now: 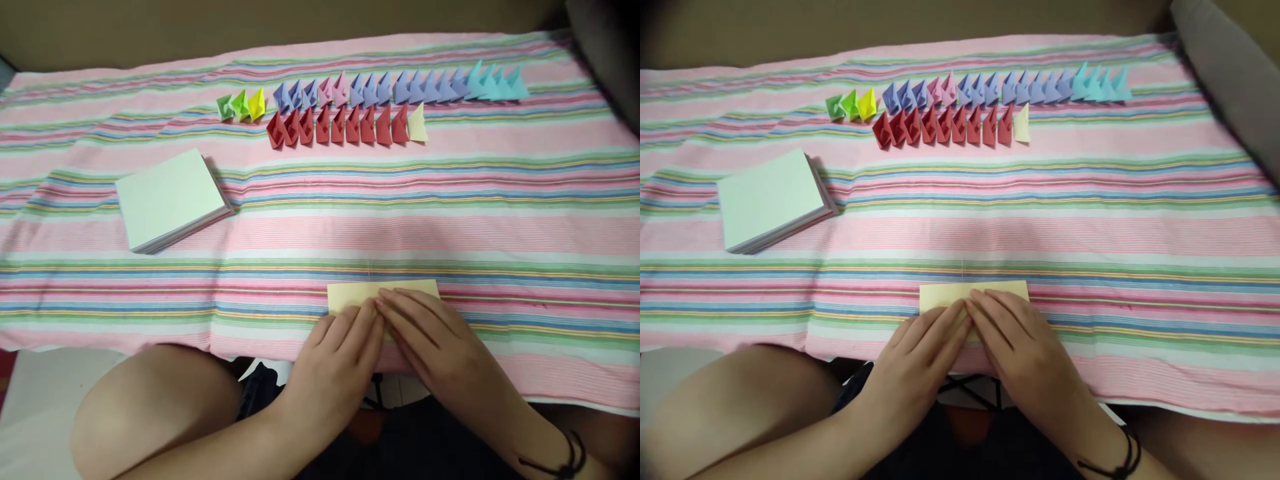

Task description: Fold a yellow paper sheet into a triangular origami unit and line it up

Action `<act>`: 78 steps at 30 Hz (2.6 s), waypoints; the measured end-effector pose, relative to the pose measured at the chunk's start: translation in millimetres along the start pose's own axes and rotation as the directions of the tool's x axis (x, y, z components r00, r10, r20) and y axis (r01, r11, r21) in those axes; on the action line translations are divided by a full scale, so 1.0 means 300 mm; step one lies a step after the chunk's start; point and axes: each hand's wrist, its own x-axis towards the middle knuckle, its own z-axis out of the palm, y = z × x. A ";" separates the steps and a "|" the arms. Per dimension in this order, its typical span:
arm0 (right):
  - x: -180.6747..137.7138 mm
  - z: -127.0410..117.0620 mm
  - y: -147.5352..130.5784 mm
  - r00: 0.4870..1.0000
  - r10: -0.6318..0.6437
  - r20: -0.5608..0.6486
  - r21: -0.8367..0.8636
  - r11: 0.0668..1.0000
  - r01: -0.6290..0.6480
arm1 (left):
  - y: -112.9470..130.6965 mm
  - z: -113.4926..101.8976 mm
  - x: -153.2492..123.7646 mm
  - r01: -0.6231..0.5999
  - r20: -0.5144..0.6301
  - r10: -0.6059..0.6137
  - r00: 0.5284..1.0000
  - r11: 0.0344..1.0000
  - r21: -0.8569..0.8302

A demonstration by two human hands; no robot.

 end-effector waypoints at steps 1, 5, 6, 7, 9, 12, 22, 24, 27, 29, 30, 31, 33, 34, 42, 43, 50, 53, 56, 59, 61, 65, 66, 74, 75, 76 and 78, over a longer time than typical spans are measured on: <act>-0.004 0.002 -0.001 1.000 0.004 0.007 -0.001 1.000 -0.004 | 0.000 0.003 0.000 0.001 -0.002 -0.001 1.000 1.000 -0.002; -0.014 0.009 -0.003 0.999 0.025 0.033 0.008 1.000 -0.025 | 0.000 0.011 -0.006 -0.007 0.014 0.007 1.000 1.000 -0.022; -0.015 0.009 -0.003 0.999 0.030 0.038 0.010 0.999 -0.030 | -0.001 0.011 -0.008 -0.005 0.017 0.005 1.000 1.000 -0.028; -0.015 0.009 -0.005 0.998 0.037 0.042 0.010 0.999 -0.038 | -0.004 0.012 -0.010 -0.003 0.025 0.004 1.000 0.999 -0.035; -0.013 0.004 -0.007 0.998 0.059 0.036 0.000 0.998 -0.059 | -0.009 0.011 -0.011 -0.004 0.037 0.006 0.999 0.999 -0.052; -0.008 -0.004 -0.012 0.995 0.096 0.008 -0.018 0.995 -0.096 | -0.017 0.007 -0.011 -0.005 0.057 0.009 0.998 0.997 -0.075; 0.006 -0.018 0.000 0.994 0.105 0.014 0.023 0.994 -0.105 | -0.033 0.012 -0.009 -0.003 0.063 0.012 0.998 0.989 -0.147; 0.003 -0.027 0.010 0.998 0.056 0.018 0.015 0.998 -0.056 | -0.040 0.009 -0.009 -0.004 0.062 0.014 0.998 0.987 -0.162; -0.012 -0.044 0.027 0.998 -0.034 0.047 0.026 0.999 0.033 | -0.055 0.001 -0.007 -0.030 0.039 0.038 0.999 0.984 -0.177; -0.024 -0.056 0.035 0.995 -0.074 0.072 0.047 0.996 0.071 | -0.065 -0.006 -0.007 -0.074 0.015 0.078 0.997 0.980 -0.187; -0.029 -0.062 0.037 0.993 -0.089 0.071 0.059 0.995 0.085 | -0.068 -0.010 -0.007 -0.095 0.000 0.097 0.995 0.976 -0.195; -0.031 -0.067 0.038 0.993 -0.101 0.059 0.071 0.993 0.096 | -0.071 -0.013 -0.005 -0.112 -0.017 0.111 0.994 0.972 -0.207; -0.031 -0.074 0.036 0.993 -0.121 0.011 0.090 0.989 0.119 | -0.074 -0.021 0.000 -0.130 -0.063 0.119 0.991 0.963 -0.234; -0.027 -0.078 0.034 0.991 -0.131 -0.019 0.099 0.986 0.133 | -0.075 -0.025 0.006 -0.138 -0.100 0.116 0.988 0.958 -0.251; 0.033 -0.143 0.045 0.979 -0.039 -0.200 0.150 0.986 0.070 | -0.092 -0.091 0.080 -0.088 -0.259 -0.058 0.964 0.850 -0.519; 0.038 -0.157 0.054 0.974 -0.005 -0.228 0.160 0.986 0.043 | -0.095 -0.103 0.086 -0.074 -0.265 -0.093 0.960 0.825 -0.561; 0.017 -0.245 0.145 0.865 0.341 -0.369 0.251 0.932 -0.260 | -0.104 -0.165 0.107 0.226 0.016 -0.362 0.932 0.547 -0.806; 0.015 -0.251 0.150 0.871 0.463 -0.165 0.481 0.809 -0.339 | -0.094 -0.172 0.115 0.310 0.123 -0.393 0.911 0.456 -0.834; 0.036 -0.235 0.118 0.909 0.402 0.108 0.675 0.642 -0.364 | -0.081 -0.171 0.123 0.331 0.174 -0.363 0.915 0.433 -0.839; 0.060 -0.214 0.076 0.905 0.410 0.114 0.638 0.669 -0.383 | -0.069 -0.167 0.130 0.324 0.182 -0.324 0.928 0.464 -0.825; 0.068 -0.205 0.056 0.909 0.410 0.077 0.611 0.701 -0.368 | -0.061 -0.164 0.133 0.294 0.147 -0.303 0.941 0.524 -0.799; 0.064 -0.202 0.043 0.916 0.399 0.034 0.602 0.724 -0.338 | -0.044 -0.164 0.140 0.245 0.085 -0.270 0.959 0.643 -0.725; 0.060 -0.203 0.043 0.914 0.405 0.025 0.603 0.723 -0.337 | -0.041 -0.167 0.142 0.249 0.090 -0.268 0.959 0.649 -0.719; 0.024 -0.238 0.086 0.859 0.511 -0.016 0.647 0.661 -0.381 | -0.109 -0.199 0.138 0.339 0.161 -0.318 0.934 0.652 -0.678; 0.020 -0.241 0.097 0.842 0.540 -0.018 0.648 0.648 -0.401 | -0.130 -0.198 0.136 0.352 0.158 -0.337 0.928 0.656 -0.667; 0.016 -0.243 0.107 0.819 0.573 -0.018 0.654 0.626 -0.424 | -0.153 -0.194 0.133 0.368 0.148 -0.363 0.920 0.671 -0.644; 0.012 -0.241 0.126 0.763 0.646 -0.011 0.701 0.549 -0.455 | -0.192 -0.178 0.129 0.411 0.087 -0.453 0.887 0.690 -0.597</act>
